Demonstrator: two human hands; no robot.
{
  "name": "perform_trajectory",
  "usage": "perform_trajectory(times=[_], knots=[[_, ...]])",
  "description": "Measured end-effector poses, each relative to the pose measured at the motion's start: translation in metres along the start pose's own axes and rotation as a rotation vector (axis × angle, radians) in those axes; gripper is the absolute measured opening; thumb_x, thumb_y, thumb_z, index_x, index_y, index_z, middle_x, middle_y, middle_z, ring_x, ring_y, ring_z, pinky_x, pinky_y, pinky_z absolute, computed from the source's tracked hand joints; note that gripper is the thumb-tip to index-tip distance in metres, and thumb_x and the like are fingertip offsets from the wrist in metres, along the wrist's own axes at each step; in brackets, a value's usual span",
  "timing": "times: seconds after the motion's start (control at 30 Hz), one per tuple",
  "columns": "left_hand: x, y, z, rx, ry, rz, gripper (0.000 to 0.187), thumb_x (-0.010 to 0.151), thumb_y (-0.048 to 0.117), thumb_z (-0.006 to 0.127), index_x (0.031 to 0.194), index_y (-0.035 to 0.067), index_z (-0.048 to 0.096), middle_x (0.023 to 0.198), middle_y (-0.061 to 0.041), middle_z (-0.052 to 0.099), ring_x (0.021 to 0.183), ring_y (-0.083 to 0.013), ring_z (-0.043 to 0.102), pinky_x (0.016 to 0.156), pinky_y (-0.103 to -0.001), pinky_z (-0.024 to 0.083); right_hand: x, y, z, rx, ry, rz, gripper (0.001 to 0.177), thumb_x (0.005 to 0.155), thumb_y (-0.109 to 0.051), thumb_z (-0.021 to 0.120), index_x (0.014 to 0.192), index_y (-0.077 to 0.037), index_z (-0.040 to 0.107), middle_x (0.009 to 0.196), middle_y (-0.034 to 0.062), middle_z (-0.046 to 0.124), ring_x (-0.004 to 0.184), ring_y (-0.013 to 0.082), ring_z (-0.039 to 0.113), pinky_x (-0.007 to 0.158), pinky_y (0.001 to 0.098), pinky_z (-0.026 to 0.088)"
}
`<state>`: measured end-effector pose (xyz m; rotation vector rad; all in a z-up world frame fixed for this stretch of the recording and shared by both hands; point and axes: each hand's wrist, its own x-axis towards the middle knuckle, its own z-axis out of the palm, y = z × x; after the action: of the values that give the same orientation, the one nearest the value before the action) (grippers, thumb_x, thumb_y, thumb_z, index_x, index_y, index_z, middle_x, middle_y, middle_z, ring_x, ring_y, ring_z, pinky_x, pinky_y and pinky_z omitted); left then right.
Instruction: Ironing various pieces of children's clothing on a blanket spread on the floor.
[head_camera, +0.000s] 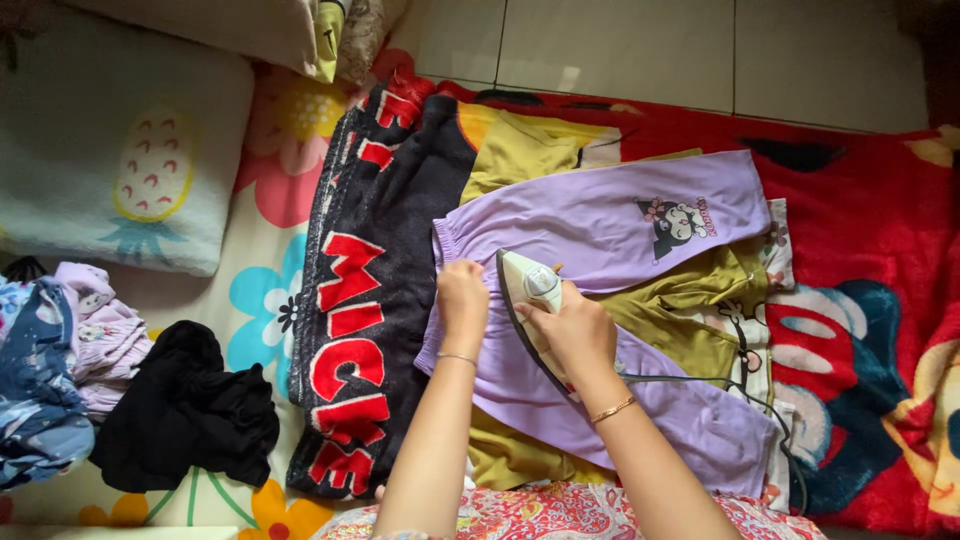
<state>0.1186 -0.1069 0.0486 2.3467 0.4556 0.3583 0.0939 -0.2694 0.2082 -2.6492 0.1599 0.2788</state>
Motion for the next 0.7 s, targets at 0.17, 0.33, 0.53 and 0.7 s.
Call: perform_trajectory(times=[0.17, 0.33, 0.53, 0.7], knots=[[0.011, -0.018, -0.055, -0.102, 0.073, -0.364, 0.029, 0.106, 0.027, 0.06, 0.092, 0.002, 0.066, 0.099, -0.02, 0.067, 0.098, -0.0374, 0.064, 0.086, -0.046, 0.049, -0.001, 0.003, 0.0, 0.028, 0.02, -0.03, 0.058, 0.072, -0.066, 0.077, 0.102, -0.016, 0.073, 0.079, 0.0188, 0.074, 0.076, 0.0404, 0.072, 0.063, 0.0511, 0.055], [-0.022, -0.046, -0.087, -0.117, 0.083, -0.198, 0.031, 0.09, 0.03, 0.075, 0.091, 0.001, 0.064, 0.094, -0.019, 0.064, 0.095, -0.0354, 0.063, 0.085, -0.043, 0.051, 0.002, 0.011, -0.005, 0.068, -0.02, -0.189, 0.056, 0.069, -0.063, 0.079, 0.103, -0.018, 0.074, 0.08, 0.0189, 0.074, 0.077, 0.04, 0.072, 0.063, 0.0511, 0.055], [-0.057, -0.052, -0.077, -0.063, -0.246, -0.278, 0.051, 0.068, 0.036, 0.091, 0.1, 0.004, 0.068, 0.096, -0.015, 0.068, 0.092, -0.0327, 0.068, 0.082, -0.042, 0.052, -0.004, 0.001, -0.009, -0.031, -0.087, -0.186, 0.057, 0.071, -0.063, 0.08, 0.104, -0.017, 0.073, 0.085, 0.0186, 0.075, 0.081, 0.0403, 0.072, 0.069, 0.0508, 0.056], [-0.054, -0.061, -0.086, -0.164, -0.28, -0.509, 0.055, 0.061, 0.039, 0.093, 0.096, 0.002, 0.074, 0.095, -0.016, 0.076, 0.087, -0.027, 0.074, 0.079, -0.037, 0.058, 0.006, -0.016, -0.001, 0.014, 0.001, 0.035, 0.057, 0.071, -0.063, 0.081, 0.106, -0.019, 0.076, 0.09, 0.0193, 0.075, 0.086, 0.0401, 0.072, 0.073, 0.0506, 0.056]])
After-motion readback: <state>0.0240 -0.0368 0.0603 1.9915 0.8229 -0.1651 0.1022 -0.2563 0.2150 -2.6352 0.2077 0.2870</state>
